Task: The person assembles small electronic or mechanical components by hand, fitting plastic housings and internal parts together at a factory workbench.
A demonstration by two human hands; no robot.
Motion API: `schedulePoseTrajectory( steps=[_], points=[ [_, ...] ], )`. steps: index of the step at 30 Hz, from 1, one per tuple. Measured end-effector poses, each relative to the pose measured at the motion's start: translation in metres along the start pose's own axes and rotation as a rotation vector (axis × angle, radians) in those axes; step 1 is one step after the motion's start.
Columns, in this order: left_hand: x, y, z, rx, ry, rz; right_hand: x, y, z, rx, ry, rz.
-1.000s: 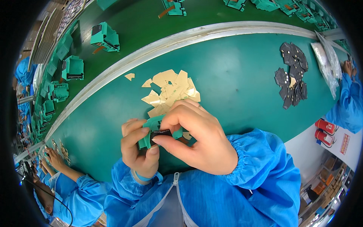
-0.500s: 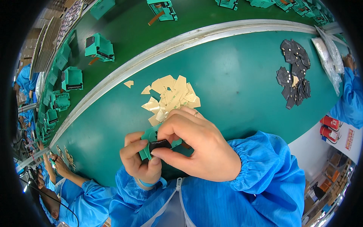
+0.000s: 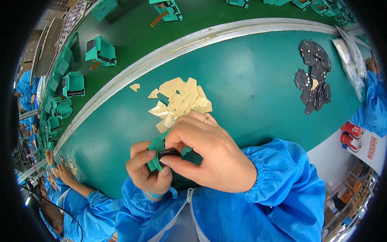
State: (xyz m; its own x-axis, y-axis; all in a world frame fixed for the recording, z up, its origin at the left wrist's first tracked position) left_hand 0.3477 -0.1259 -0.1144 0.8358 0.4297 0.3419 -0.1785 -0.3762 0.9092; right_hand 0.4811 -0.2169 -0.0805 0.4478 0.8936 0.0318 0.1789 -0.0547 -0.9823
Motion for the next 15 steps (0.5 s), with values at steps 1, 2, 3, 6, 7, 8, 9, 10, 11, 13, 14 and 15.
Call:
schedulePoseTrajectory(
  steps=[1, 2, 3, 6, 7, 8, 9, 10, 11, 13, 14, 15],
  points=[
    [0.0002, 0.0002, 0.0002, 0.008, -0.015, 0.004, 0.0, -0.0002, -0.0009, 0.001, 0.0, 0.001],
    [0.0015, -0.0001, 0.0021, 0.008, -0.015, 0.003, 0.0001, -0.0003, -0.0019, 0.001, -0.016, 0.005],
    [0.0033, 0.0008, 0.0037, -0.027, 0.005, 0.047, 0.0005, 0.0, -0.0019, 0.004, -0.032, 0.008],
    [0.005, 0.0025, 0.0051, -0.001, -0.004, 0.117, 0.0, -0.0007, -0.0027, 0.005, -0.039, 0.015],
    [0.0052, 0.0034, 0.0069, 0.057, -0.032, 0.142, -0.0001, -0.0009, -0.0032, 0.007, -0.039, 0.015],
    [0.0055, 0.0025, 0.0073, 0.058, -0.034, 0.142, -0.0002, -0.0007, -0.0035, 0.008, -0.043, 0.02],
    [0.0054, 0.003, 0.0076, 0.035, -0.032, 0.16, -0.0011, -0.0011, -0.0036, 0.008, -0.046, 0.025],
    [0.0051, 0.004, 0.0078, 0.012, -0.031, 0.179, -0.002, -0.0013, -0.0034, 0.008, -0.043, 0.027],
    [0.0046, 0.0044, 0.0076, 0.01, -0.033, 0.178, -0.0028, -0.0019, -0.0028, -0.004, -0.04, 0.016],
    [0.0039, 0.0051, 0.0079, 0.043, -0.041, 0.191, -0.0037, -0.0012, -0.0027, -0.015, -0.038, 0.008],
    [0.0029, 0.0042, 0.0085, 0.042, -0.043, 0.189, -0.0041, -0.0007, -0.0024, -0.026, -0.044, 0.001],
    [0.0016, 0.0039, 0.0086, 0.055, -0.035, 0.187, -0.0044, -0.0007, -0.0022, -0.037, -0.052, -0.004]
  ],
)
Point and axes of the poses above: each hand's wrist, its own x-axis towards the middle knuckle, its own z-axis out of the palm, y = z × x, the point moved 5 cm from there along x, towards the middle knuckle, and after that the axes turned 3 degrees about -y, right-handed, at the moved point
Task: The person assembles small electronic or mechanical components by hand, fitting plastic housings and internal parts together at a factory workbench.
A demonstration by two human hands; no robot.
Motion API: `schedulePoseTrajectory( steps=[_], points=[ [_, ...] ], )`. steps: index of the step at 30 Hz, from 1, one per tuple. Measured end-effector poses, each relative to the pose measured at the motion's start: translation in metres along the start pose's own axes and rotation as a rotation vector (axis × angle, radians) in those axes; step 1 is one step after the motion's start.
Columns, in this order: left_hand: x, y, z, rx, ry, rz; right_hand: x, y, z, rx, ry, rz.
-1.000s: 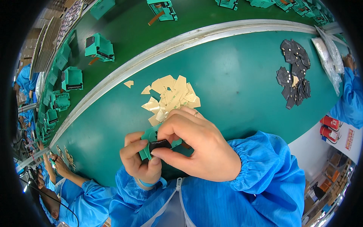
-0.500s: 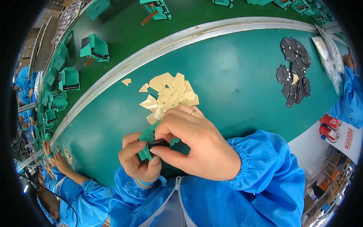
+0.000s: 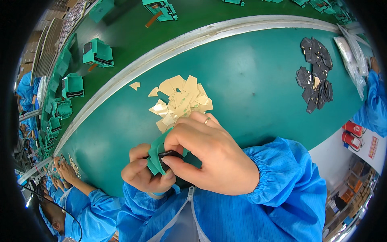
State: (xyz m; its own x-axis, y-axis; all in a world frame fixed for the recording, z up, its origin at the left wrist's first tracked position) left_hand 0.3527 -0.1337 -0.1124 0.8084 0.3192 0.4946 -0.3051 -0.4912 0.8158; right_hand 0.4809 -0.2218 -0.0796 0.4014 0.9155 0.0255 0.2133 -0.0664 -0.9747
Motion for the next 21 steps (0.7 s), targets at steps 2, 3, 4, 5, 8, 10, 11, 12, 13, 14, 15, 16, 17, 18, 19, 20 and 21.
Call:
schedulePoseTrajectory(
  steps=[2, 3, 4, 5, 8, 10, 11, 12, 13, 14, 15, 16, 17, 18, 19, 20, 21],
  points=[
    [0.0, -0.001, 0.001, 0.011, 0.004, -0.009, 0.002, 0.0, -0.002, -0.011, -0.002, 0.017],
    [0.003, 0.0, 0.0, -0.01, 0.037, -0.015, 0.002, 0.0, -0.002, -0.023, -0.004, 0.033],
    [0.003, 0.001, -0.002, -0.03, 0.069, -0.022, 0.001, 0.001, -0.002, -0.017, -0.005, 0.044],
    [0.0, 0.002, -0.001, -0.034, 0.065, -0.034, 0.0, 0.0, -0.002, -0.048, -0.02, 0.032],
    [0.002, 0.0, 0.0, 0.001, 0.068, 0.013, 0.006, -0.003, -0.007, -0.151, -0.004, -0.03],
    [0.007, 0.003, -0.002, -0.019, 0.031, 0.018, 0.009, -0.005, -0.014, -0.204, 0.035, -0.008],
    [0.01, 0.005, -0.002, -0.039, -0.004, 0.029, 0.009, -0.005, -0.016, -0.203, 0.034, -0.007],
    [0.006, 0.005, -0.001, -0.037, 0.02, 0.044, 0.01, -0.002, -0.017, -0.176, 0.023, 0.032],
    [0.006, 0.003, -0.003, -0.027, 0.024, 0.047, 0.011, 0.001, -0.019, -0.149, 0.012, 0.069],
    [0.007, 0.003, -0.006, -0.01, -0.002, 0.059, 0.013, 0.006, -0.018, -0.158, -0.003, 0.029],
    [0.007, 0.002, -0.005, -0.004, -0.03, 0.076, 0.012, 0.011, -0.017, -0.166, -0.001, 0.023],
    [0.008, 0.002, -0.003, -0.003, -0.025, 0.086, 0.011, 0.014, -0.02, -0.162, 0.073, -0.028],
    [0.009, 0.002, -0.002, -0.049, 0.018, 0.056, 0.011, 0.014, -0.023, -0.157, 0.145, -0.082],
    [0.008, 0.001, -0.001, -0.094, 0.063, 0.027, 0.011, 0.012, -0.02, -0.165, 0.142, -0.093],
    [0.007, 0.001, -0.002, -0.091, 0.072, 0.04, 0.009, 0.012, -0.013, 0.082, 0.124, -0.049],
    [0.004, -0.001, 0.001, -0.124, -0.005, 0.044, 0.007, 0.012, -0.008, 0.328, 0.102, -0.004],
    [0.001, -0.003, 0.003, -0.144, -0.081, 0.05, 0.005, 0.013, 0.0, 0.341, -0.01, 0.083]
  ],
)
Point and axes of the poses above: each hand's wrist, its own x-axis towards the middle knuckle, its own z-axis out of the palm, y = z × x, the point moved 5 cm from there along x, towards the middle knuckle, and after that the axes turned 3 degrees about -y, right-handed, at the moved point
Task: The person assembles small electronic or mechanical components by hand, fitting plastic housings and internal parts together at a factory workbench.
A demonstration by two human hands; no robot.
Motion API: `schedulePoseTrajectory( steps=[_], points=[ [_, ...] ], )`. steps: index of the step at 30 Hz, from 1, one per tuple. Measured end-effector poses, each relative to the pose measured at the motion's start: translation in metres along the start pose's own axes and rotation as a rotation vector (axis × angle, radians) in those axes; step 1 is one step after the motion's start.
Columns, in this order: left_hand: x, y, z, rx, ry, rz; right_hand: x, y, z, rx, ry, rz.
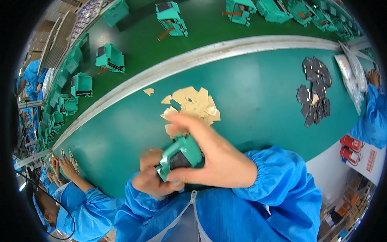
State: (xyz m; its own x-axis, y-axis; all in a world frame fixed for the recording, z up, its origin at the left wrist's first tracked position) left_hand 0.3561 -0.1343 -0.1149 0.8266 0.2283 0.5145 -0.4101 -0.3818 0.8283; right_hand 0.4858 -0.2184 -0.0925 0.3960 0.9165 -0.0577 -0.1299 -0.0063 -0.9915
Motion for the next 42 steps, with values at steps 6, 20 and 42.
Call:
schedulePoseTrajectory(
  steps=[6, 20, 42],
  points=[
    [0.006, 0.011, 0.008, 0.083, 0.096, 0.111, -0.005, 0.007, -0.006, -0.097, -0.192, 0.016],
    [0.093, -0.044, -0.057, 0.114, 0.552, -0.362, -0.019, -0.016, -0.107, 0.372, 0.616, -0.249],
    [0.085, -0.085, -0.051, 0.281, 0.237, -0.535, -0.108, -0.011, -0.209, -1.417, 0.599, 0.085]
  ],
)
Point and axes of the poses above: each hand's wrist, its own x-axis towards the middle knuckle, its own z-axis out of the palm, y = z × x, the point moved 5 cm from there along x, towards the middle knuckle, and after that the axes turned 3 degrees about -y, right-handed, at the moved point
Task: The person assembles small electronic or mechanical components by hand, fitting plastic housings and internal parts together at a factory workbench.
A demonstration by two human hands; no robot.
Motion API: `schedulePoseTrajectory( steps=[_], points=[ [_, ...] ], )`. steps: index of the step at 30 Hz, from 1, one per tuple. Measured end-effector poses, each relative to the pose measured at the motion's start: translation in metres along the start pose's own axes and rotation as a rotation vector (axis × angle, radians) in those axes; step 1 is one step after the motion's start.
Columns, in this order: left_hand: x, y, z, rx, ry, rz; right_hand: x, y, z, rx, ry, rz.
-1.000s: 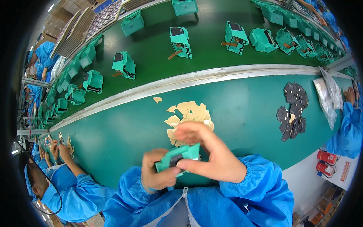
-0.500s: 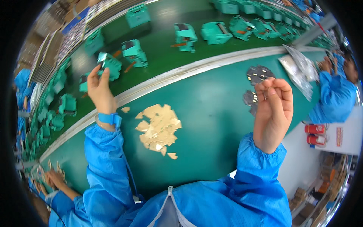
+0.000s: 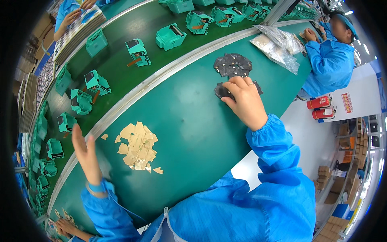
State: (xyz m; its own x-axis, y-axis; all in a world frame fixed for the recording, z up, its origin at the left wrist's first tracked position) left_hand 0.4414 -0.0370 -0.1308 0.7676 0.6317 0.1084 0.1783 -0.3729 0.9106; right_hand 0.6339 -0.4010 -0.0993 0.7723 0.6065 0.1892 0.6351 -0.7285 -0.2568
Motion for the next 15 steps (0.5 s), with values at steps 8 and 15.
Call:
schedulePoseTrajectory(
  steps=[8, 15],
  points=[
    [-0.067, 0.008, 0.039, -0.032, -0.24, -0.043, -0.007, -0.009, 0.028, -0.351, 0.028, -0.18],
    [-0.076, 0.024, 0.02, 0.05, -0.099, 0.165, 0.0, -0.036, -0.003, -0.281, 0.205, -0.126]
  ],
)
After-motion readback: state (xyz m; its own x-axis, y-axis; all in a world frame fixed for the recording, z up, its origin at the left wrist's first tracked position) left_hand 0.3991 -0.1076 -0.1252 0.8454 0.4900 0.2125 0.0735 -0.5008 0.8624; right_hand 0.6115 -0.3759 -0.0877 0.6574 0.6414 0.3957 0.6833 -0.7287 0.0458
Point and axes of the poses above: each hand's wrist, its own x-axis towards the middle knuckle, its own z-axis out of the palm, y = z × x, the point moved 5 cm from there along x, towards the middle knuckle, and after that the axes turned 3 degrees about -y, right-handed, at the moved point
